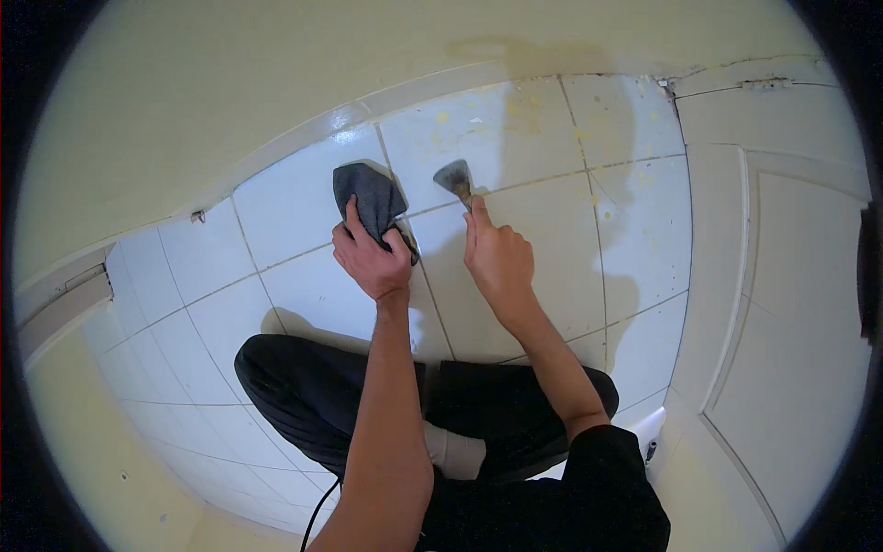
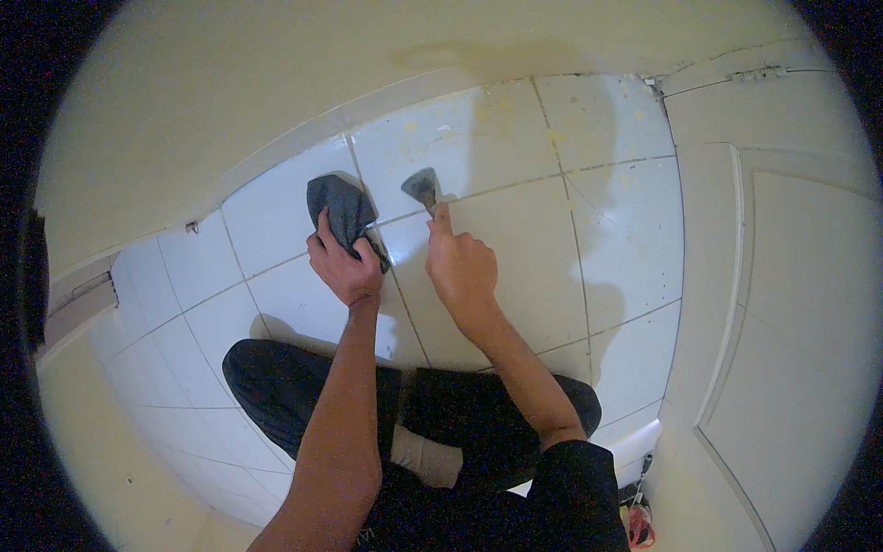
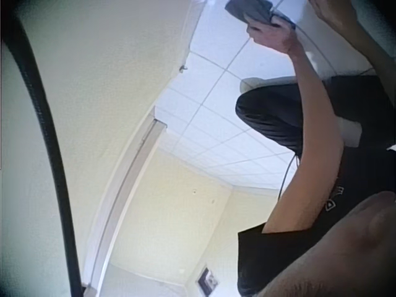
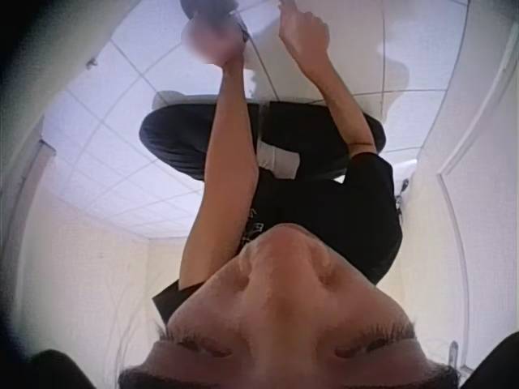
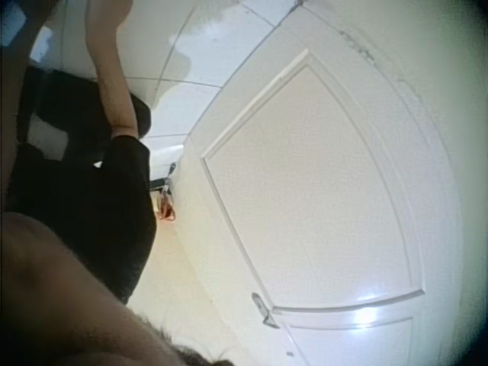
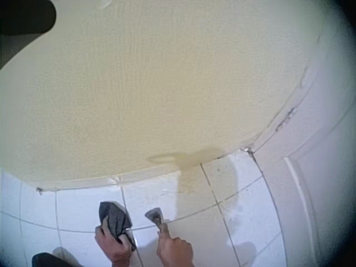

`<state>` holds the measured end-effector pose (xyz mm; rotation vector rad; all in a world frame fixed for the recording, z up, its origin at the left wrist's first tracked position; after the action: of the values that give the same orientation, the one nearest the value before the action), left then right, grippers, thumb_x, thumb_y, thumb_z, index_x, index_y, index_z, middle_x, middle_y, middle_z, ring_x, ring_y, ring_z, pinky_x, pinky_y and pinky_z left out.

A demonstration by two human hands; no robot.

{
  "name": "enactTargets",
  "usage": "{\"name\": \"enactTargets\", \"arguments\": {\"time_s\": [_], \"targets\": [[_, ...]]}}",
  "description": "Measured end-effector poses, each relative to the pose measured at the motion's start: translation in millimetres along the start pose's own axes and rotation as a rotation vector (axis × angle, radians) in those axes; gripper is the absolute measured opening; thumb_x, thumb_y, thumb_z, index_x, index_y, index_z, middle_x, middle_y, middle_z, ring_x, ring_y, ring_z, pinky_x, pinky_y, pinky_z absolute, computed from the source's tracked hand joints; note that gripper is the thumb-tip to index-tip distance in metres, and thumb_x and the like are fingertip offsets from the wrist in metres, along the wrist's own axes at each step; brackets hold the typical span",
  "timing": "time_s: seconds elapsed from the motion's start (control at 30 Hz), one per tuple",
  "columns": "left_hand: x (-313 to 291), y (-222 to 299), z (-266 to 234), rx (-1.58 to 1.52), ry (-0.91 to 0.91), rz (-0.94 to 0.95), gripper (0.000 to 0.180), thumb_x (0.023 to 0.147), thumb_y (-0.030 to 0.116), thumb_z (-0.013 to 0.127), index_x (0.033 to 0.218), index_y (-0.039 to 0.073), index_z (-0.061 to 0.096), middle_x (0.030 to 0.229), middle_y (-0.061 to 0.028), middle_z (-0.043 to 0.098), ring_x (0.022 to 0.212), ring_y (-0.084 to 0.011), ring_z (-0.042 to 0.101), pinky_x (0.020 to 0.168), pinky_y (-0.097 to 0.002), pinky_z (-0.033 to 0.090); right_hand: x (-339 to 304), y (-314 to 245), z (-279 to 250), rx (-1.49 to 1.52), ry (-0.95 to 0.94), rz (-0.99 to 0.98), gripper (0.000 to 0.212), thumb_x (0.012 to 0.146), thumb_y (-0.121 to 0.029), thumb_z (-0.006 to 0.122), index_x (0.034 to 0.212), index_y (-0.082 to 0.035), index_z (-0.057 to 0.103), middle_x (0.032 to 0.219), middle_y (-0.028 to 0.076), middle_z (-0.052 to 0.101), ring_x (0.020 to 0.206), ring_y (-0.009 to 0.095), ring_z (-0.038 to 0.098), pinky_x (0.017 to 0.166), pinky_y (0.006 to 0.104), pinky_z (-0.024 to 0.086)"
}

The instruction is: The person scrapes dried yellow material from tiled floor using a metal scraper and a cloth.

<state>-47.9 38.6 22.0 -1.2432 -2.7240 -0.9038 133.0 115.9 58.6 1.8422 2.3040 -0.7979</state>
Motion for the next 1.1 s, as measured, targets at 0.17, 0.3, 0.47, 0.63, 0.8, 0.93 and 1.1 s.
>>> {"name": "enactTargets", "arguments": {"time_s": [0.17,0.3,0.47,0.63,0.8,0.93,1.1], "targets": [[0,1,-1,0.005,-0.008,-0.011,0.07,0.078,0.02,0.057,0.146,0.008,0.053,0.114,-0.0226,0.055,0.104,-0.0442,0.055,0.095,-0.0528,0.043,-8,2,-3,0.02,0.087,-0.03,0.041,0.106,-0.035,0.055,0.137,-0.009,0.063,0.062,0.023,0.066,0.058,0.042,0.069,0.053,0.0538,0.054],[-1,3,0,-0.003,-0.008,-0.018,0.069,0.077,0.021,0.056,0.146,0.008,0.054,0.114,-0.0216,0.056,0.104,-0.0423,0.055,0.096,-0.0512,0.043,1,-1,10,-0.013,0.141,-0.031,0.04,0.106,-0.034,0.056,0.136,-0.01,0.063,0.061,0.022,0.065,0.056,0.041,0.069,0.051,0.0531,0.054],[-1,0,1,-0.002,-0.002,-0.018,0.07,0.076,0.022,0.056,0.145,0.009,0.056,0.114,-0.0202,0.056,0.104,-0.0405,0.055,0.097,-0.0496,0.042,-4,-5,6,-0.003,0.083,-0.053,0.038,0.106,-0.032,0.055,0.135,-0.009,0.065,0.064,0.022,0.066,0.058,0.041,0.069,0.052,0.0533,0.054],[0,-2,-1,0.024,0.002,-0.028,0.07,0.075,0.021,0.056,0.144,0.009,0.056,0.115,-0.0206,0.056,0.105,-0.0408,0.055,0.096,-0.0497,0.042,-16,-6,-14,-0.01,-0.037,-0.059,0.042,0.108,-0.03,0.05,0.14,-0.004,0.058,0.075,0.021,0.072,0.069,0.039,0.074,0.06,0.052,0.058],[-1,2,0,0.024,0.005,-0.018,0.07,0.075,0.021,0.056,0.144,0.009,0.056,0.113,-0.0201,0.055,0.104,-0.0404,0.054,0.096,-0.0497,0.042,-9,8,-20,-0.059,-0.022,0.029,0.039,0.107,-0.03,0.051,0.133,-0.002,0.06,0.074,0.02,0.072,0.069,0.038,0.075,0.061,0.0505,0.06],[-1,2,1,0.006,-0.029,-0.036,0.069,0.078,0.019,0.056,0.146,0.007,0.053,0.116,-0.0244,0.055,0.106,-0.0456,0.055,0.098,-0.0544,0.042,-13,13,-31,-0.111,-0.016,0.023,0.038,0.107,-0.03,0.052,0.132,-0.002,0.06,0.072,0.018,0.072,0.07,0.037,0.075,0.061,0.0494,0.06],[1,1,0,0.012,-0.01,-0.025,0.069,0.077,0.02,0.056,0.145,0.008,0.055,0.113,-0.0219,0.055,0.104,-0.0427,0.054,0.097,-0.0517,0.042,-15,14,-34,-0.157,-0.037,0.019,0.035,0.107,-0.03,0.053,0.127,-0.003,0.062,0.071,0.017,0.071,0.068,0.036,0.075,0.058,0.0477,0.06]]}}
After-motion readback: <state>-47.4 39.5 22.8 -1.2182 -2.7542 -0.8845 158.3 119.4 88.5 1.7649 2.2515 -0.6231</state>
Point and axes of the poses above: each hand's wrist, its own x-axis towards the middle knuckle, its own z-axis out of the palm, y = z × x, the point moved 6 cm from there along x, towards the middle knuckle
